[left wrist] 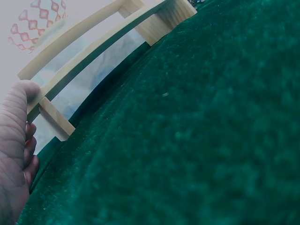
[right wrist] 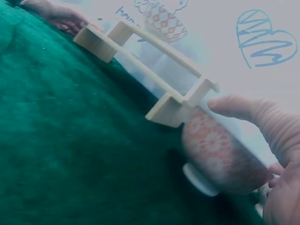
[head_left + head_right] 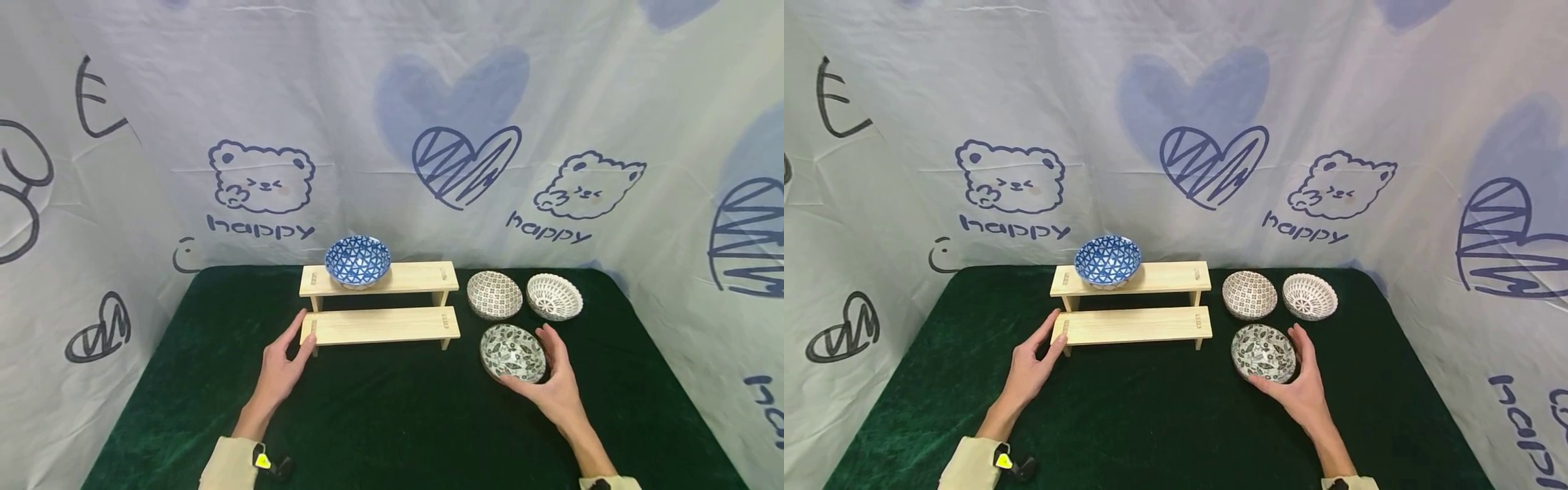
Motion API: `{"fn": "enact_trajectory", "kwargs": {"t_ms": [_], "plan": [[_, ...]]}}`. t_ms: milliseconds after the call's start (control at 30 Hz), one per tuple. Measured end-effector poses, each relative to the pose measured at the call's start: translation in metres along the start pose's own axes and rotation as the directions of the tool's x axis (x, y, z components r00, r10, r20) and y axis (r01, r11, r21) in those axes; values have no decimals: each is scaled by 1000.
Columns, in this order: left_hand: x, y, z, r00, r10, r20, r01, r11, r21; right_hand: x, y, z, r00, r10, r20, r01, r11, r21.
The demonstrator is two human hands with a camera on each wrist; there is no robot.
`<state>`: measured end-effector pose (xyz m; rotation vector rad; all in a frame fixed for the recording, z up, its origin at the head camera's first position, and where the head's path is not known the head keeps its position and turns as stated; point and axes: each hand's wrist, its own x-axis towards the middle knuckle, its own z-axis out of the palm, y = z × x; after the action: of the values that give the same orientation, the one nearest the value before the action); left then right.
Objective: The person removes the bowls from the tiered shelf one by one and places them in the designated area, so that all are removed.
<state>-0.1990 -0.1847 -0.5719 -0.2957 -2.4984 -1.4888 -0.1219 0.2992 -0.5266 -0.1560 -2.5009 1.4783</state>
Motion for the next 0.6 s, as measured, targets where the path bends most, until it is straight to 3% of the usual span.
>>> {"fn": "enact_trajectory", "kwargs": {"t_ms": [333,600], "plan": [[-2,0,0,1000,5,-9,-5,1000,3,8,-22,-5,992,-122,-17,121,992,-27],[0,1,0,1000,-1,-1,1,1000,-3,22,-52,14,958,-269,102,262,962,77]]}}
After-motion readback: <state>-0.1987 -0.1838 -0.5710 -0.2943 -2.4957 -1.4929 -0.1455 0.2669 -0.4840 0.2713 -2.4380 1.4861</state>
